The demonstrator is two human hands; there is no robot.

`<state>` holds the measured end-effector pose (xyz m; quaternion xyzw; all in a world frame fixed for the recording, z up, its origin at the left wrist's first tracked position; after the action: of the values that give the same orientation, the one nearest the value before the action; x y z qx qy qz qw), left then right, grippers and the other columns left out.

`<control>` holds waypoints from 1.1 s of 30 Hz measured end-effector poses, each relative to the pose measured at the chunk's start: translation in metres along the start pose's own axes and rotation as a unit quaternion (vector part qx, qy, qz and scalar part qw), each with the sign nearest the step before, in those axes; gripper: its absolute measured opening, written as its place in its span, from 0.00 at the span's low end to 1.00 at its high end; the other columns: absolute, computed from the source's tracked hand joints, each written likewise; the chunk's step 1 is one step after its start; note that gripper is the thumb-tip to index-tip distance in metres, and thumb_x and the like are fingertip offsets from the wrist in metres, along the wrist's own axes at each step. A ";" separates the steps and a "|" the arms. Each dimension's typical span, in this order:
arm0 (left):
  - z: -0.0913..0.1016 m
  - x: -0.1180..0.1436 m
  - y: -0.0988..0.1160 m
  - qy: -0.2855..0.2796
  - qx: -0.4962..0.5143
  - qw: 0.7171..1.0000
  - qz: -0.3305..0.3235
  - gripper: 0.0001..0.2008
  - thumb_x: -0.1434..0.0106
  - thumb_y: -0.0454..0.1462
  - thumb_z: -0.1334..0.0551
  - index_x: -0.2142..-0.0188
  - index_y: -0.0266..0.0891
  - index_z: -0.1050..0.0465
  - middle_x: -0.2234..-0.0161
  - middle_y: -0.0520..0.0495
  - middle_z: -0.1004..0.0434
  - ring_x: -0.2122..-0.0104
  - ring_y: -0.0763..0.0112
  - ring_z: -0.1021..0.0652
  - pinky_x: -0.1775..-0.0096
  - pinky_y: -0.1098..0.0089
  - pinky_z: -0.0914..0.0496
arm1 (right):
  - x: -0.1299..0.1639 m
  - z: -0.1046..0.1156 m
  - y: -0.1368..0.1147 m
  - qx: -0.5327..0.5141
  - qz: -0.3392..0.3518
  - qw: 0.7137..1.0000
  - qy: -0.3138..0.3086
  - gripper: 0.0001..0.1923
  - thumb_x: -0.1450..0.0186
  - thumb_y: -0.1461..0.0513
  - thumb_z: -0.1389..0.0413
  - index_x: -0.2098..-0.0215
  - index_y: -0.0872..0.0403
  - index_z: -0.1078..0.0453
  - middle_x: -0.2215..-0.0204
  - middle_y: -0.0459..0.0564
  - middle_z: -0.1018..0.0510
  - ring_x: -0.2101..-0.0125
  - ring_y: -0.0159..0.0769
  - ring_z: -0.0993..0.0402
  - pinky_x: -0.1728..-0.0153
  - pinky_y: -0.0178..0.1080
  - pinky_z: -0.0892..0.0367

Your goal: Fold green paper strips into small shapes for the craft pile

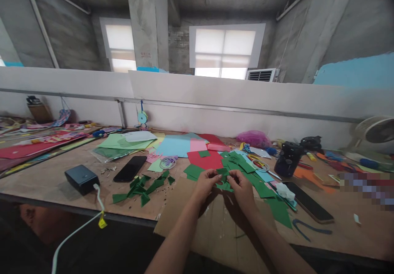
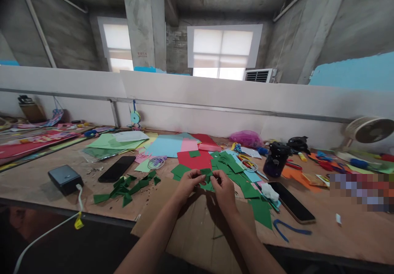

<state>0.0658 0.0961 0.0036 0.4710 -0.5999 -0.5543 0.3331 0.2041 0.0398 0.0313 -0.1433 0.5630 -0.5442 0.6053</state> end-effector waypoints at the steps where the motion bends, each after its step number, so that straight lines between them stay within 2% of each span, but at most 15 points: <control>1: 0.000 0.000 0.001 -0.001 -0.003 1.000 -0.003 0.17 0.53 0.47 0.30 0.77 0.38 0.32 0.80 0.51 0.29 0.75 0.69 0.26 0.73 0.73 0.40 | 0.000 0.000 0.000 0.000 0.000 1.000 0.000 0.08 0.37 0.56 0.47 0.67 0.52 0.31 0.72 0.47 0.24 0.71 0.38 0.31 0.69 0.36 0.39; 7: -0.002 0.000 0.008 -0.006 0.003 0.999 -0.041 0.18 0.54 0.48 0.30 0.79 0.38 0.32 0.80 0.49 0.27 0.76 0.70 0.27 0.70 0.71 0.37 | 0.000 -0.005 0.002 -0.011 -0.017 1.000 -0.018 0.12 0.36 0.54 0.48 0.68 0.52 0.28 0.72 0.47 0.22 0.71 0.39 0.29 0.70 0.36 0.38; 12: -0.003 0.000 0.011 0.004 0.010 0.998 -0.067 0.16 0.52 0.47 0.31 0.79 0.38 0.31 0.79 0.50 0.26 0.76 0.71 0.28 0.70 0.71 0.38 | -0.001 -0.006 0.006 -0.097 -0.049 0.994 -0.014 0.12 0.37 0.53 0.47 0.69 0.52 0.28 0.74 0.45 0.24 0.76 0.36 0.32 0.73 0.36 0.36; 16: -0.001 -0.003 0.006 0.003 0.005 0.999 -0.047 0.17 0.53 0.48 0.31 0.78 0.38 0.32 0.80 0.50 0.28 0.76 0.70 0.28 0.71 0.71 0.39 | -0.003 -0.009 0.006 -0.117 -0.055 0.991 -0.034 0.13 0.39 0.51 0.45 0.70 0.52 0.28 0.74 0.46 0.24 0.76 0.36 0.32 0.74 0.37 0.34; 21: 0.002 -0.006 0.002 -0.004 -0.001 0.999 -0.054 0.15 0.51 0.46 0.32 0.76 0.38 0.31 0.79 0.51 0.27 0.76 0.70 0.28 0.70 0.71 0.39 | -0.004 -0.007 0.014 -0.151 -0.092 0.983 -0.041 0.16 0.42 0.49 0.42 0.65 0.52 0.26 0.74 0.46 0.25 0.76 0.36 0.32 0.74 0.37 0.34; 23: 0.001 -0.006 0.002 -0.014 -0.008 0.998 -0.059 0.15 0.51 0.46 0.32 0.77 0.38 0.32 0.79 0.51 0.28 0.76 0.71 0.28 0.71 0.71 0.39 | -0.004 -0.004 0.019 -0.173 -0.111 0.978 -0.036 0.17 0.41 0.48 0.44 0.66 0.52 0.25 0.76 0.45 0.26 0.77 0.35 0.33 0.74 0.36 0.36; 26: 0.000 -0.005 0.000 -0.019 -0.021 0.999 -0.047 0.15 0.51 0.46 0.32 0.77 0.38 0.32 0.80 0.51 0.28 0.77 0.71 0.28 0.72 0.72 0.40 | -0.004 -0.007 0.021 -0.201 -0.113 0.971 -0.060 0.16 0.41 0.48 0.41 0.70 0.53 0.25 0.77 0.44 0.29 0.78 0.33 0.35 0.75 0.35 0.38; 33: 0.000 -0.005 -0.002 -0.015 -0.023 0.999 -0.034 0.17 0.52 0.48 0.31 0.77 0.38 0.32 0.81 0.53 0.31 0.78 0.71 0.27 0.74 0.73 0.41 | -0.005 -0.009 0.025 -0.207 -0.121 0.969 -0.062 0.18 0.44 0.48 0.38 0.71 0.54 0.26 0.76 0.45 0.28 0.77 0.32 0.36 0.74 0.35 0.38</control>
<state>0.0676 0.1006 0.0022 0.4748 -0.5761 -0.5857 0.3155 0.2103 0.0572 0.0119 -0.3656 0.6032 -0.4754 0.5259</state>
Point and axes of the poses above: each hand's wrist, its own x-axis away from the middle knuckle, its own z-axis out of the back of the hand, y = z × x, the point moved 8 cm from there along -x, towards the middle knuckle
